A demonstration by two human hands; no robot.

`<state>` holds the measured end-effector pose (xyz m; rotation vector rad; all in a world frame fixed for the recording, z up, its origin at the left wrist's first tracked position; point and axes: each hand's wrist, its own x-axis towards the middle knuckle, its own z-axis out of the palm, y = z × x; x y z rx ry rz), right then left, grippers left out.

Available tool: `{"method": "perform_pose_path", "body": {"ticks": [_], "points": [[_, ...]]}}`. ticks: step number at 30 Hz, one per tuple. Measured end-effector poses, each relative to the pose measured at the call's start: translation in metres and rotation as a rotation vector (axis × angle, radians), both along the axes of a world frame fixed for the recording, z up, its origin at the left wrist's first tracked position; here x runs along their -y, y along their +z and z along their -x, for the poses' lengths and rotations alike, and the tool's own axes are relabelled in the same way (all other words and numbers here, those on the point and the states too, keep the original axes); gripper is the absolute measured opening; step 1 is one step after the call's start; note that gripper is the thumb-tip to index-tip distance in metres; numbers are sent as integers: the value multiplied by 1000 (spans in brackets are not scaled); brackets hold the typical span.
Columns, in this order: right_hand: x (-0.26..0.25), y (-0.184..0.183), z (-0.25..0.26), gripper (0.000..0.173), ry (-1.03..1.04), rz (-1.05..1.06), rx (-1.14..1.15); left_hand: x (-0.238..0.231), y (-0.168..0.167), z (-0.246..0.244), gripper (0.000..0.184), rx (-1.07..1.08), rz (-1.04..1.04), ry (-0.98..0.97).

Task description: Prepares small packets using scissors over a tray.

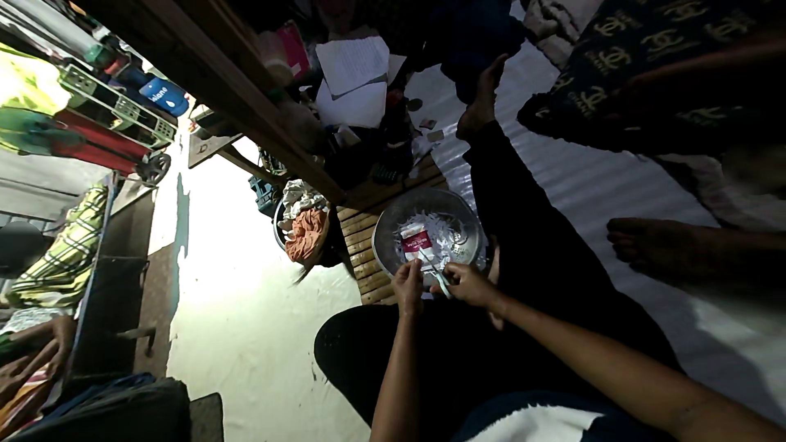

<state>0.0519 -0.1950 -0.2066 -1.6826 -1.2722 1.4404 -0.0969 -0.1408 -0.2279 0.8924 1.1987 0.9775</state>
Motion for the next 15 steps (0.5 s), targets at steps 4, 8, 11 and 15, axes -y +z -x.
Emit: {"method": "perform_pose_path", "body": {"ticks": [4, 8, 11, 15], "points": [[-1, 2, 2, 36, -14, -11, 2, 1, 1, 1, 15, 8, -11, -23], [-1, 2, 1, 35, -25, -14, 12, 1, 1, 1, 15, 11, -11, -27], [-1, 0, 1, 30, -60, -48, 26, 1, 0, 2, 16, -9, -6, -38], [-4, 1, -2, 24, -95, -68, 26, 1, 1, 2, 16, 2, -6, -42]]}}
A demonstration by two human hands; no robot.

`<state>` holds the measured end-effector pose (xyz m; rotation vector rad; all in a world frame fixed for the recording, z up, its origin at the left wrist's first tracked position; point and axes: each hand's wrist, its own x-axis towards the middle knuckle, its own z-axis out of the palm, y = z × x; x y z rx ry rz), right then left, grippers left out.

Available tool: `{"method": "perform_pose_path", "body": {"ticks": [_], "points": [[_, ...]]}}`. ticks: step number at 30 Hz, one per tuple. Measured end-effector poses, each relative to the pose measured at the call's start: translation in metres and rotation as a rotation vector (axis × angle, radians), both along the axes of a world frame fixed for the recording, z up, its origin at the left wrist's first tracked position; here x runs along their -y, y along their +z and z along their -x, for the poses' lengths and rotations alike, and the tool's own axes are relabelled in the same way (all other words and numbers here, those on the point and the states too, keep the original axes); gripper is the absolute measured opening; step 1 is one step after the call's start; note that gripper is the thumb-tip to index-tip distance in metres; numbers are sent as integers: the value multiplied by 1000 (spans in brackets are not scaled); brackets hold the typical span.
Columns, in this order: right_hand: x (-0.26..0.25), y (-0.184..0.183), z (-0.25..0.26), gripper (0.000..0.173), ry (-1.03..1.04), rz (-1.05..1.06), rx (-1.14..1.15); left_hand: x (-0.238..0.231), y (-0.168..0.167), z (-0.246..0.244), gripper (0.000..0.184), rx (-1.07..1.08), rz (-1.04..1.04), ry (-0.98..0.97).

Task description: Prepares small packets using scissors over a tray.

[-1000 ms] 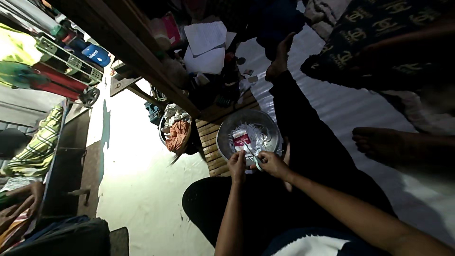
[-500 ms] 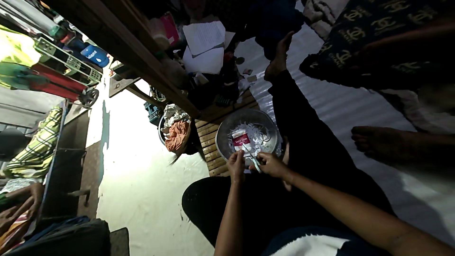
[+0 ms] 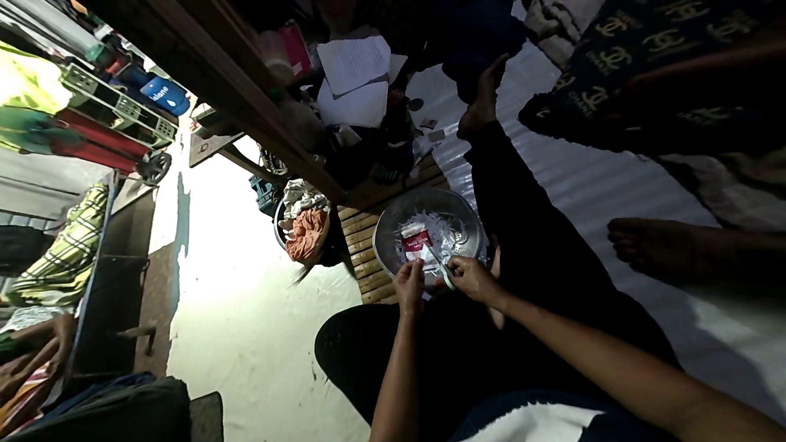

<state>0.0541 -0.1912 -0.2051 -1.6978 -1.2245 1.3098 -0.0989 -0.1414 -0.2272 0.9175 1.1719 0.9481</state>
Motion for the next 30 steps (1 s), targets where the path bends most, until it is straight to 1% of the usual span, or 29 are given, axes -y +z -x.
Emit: {"method": "perform_pose_path", "body": {"ticks": [5, 10, 16, 24, 28, 30], "points": [[-1, 1, -3, 30, 16, 28, -10, 0, -2, 0, 16, -11, 3, 18], [1, -4, 0, 41, 73, 82, -18, 0, -2, 0, 16, 1, 1, 24], [0, 0, 2, 35, 66, 85, -9, 0, 0, -1, 17, 8, -1, 5], [3, -1, 3, 28, 3, -3, 42, 0, 0, -1, 16, -7, -2, 7], [4, -3, 2, 34, -4, -1, -3, 0, -1, 0, 16, -24, 6, 19], [3, -4, 2, 36, 23, 37, -40, 0, -1, 0, 15, -18, 13, 30]]}}
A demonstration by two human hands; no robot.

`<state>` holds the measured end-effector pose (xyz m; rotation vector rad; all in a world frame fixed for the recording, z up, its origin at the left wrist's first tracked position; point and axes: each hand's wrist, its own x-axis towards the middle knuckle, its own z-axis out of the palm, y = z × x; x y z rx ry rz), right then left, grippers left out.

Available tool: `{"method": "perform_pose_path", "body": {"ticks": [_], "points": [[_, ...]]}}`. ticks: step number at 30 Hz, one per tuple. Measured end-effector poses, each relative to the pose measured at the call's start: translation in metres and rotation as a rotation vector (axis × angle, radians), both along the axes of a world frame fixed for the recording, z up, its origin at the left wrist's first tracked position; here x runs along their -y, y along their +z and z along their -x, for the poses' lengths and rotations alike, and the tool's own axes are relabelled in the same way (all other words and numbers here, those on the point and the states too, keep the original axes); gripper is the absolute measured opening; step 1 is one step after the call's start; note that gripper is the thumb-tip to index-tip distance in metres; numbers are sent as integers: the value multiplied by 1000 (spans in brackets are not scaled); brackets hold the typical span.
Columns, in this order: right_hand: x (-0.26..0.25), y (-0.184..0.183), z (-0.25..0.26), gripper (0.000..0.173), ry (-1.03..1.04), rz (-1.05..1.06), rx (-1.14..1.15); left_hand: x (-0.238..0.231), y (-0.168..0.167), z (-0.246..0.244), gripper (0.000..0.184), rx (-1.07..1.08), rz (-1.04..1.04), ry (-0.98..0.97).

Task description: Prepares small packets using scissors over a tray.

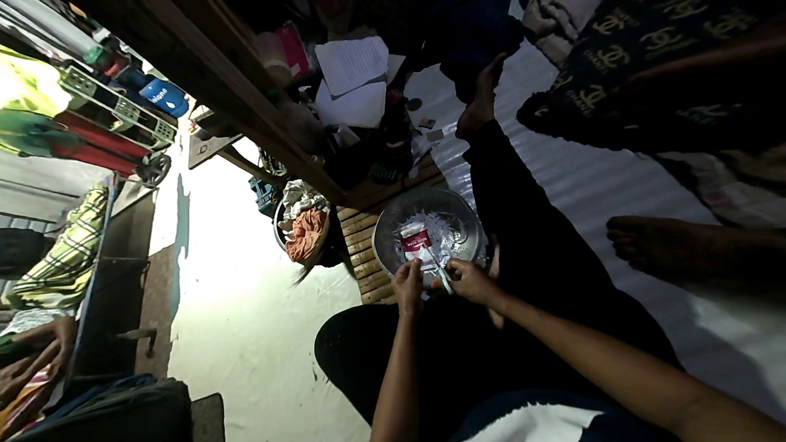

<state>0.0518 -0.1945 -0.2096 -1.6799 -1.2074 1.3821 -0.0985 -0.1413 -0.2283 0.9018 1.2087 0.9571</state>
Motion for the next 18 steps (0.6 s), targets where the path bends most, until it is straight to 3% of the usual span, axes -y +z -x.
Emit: {"method": "perform_pose_path", "body": {"ticks": [18], "points": [[-1, 1, 0, 31, 20, -4, 48, 1, 1, -1, 15, 13, -4, -19]]}}
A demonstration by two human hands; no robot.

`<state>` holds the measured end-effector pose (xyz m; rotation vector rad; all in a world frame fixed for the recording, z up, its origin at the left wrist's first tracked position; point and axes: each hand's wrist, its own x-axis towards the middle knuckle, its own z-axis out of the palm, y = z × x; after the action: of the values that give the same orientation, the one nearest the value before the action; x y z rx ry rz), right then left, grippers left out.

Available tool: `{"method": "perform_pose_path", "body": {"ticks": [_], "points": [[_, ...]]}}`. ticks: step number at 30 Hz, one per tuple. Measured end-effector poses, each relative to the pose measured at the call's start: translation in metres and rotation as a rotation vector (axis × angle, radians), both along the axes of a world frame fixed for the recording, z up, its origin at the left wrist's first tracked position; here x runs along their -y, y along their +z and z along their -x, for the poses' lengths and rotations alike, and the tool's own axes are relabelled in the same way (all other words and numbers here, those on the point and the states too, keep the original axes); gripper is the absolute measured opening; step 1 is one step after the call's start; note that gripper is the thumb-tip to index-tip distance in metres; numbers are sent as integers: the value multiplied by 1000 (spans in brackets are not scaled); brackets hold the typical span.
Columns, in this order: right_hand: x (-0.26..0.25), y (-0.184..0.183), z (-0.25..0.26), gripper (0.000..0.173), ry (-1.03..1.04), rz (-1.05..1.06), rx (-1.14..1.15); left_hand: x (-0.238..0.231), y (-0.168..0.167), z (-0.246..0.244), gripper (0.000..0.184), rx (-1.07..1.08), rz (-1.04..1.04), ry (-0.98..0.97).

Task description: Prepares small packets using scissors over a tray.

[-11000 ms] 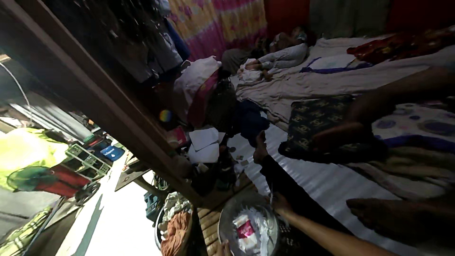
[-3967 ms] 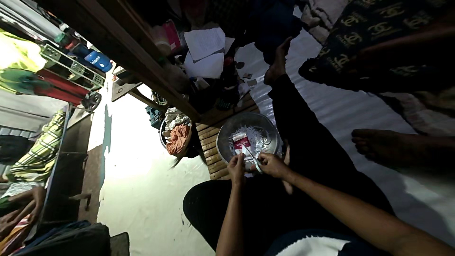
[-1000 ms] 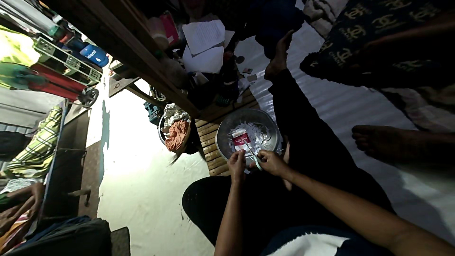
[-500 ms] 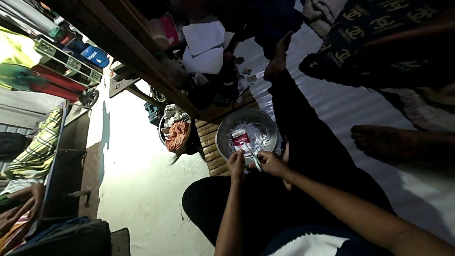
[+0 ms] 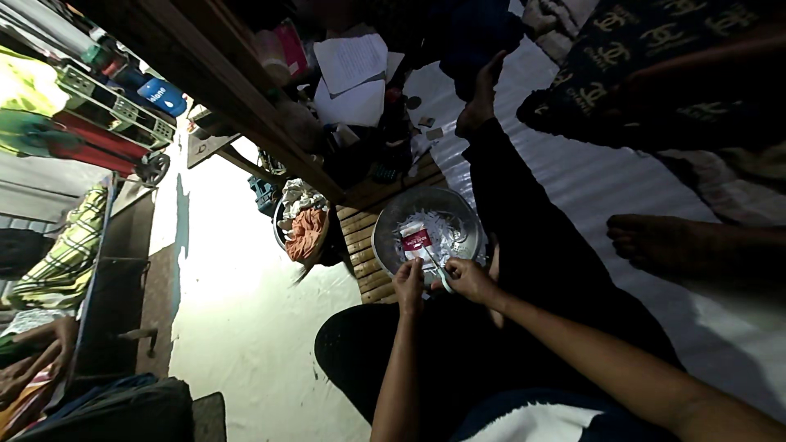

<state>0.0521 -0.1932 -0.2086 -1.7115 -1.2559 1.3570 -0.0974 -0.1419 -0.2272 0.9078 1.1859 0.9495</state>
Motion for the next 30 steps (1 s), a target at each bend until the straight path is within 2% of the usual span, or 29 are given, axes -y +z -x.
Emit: {"method": "perform_pose_path", "body": {"ticks": [6, 13, 30], "points": [[0, 0, 0, 31, -22, -31, 4, 0, 2, 0, 16, -36, 5, 0], [1, 2, 1, 45, 60, 52, 9, -1, -1, 0, 16, -17, -19, 31], [-3, 4, 3, 31, 0, -37, 59, -2, -1, 1, 15, -11, 5, 15]]}}
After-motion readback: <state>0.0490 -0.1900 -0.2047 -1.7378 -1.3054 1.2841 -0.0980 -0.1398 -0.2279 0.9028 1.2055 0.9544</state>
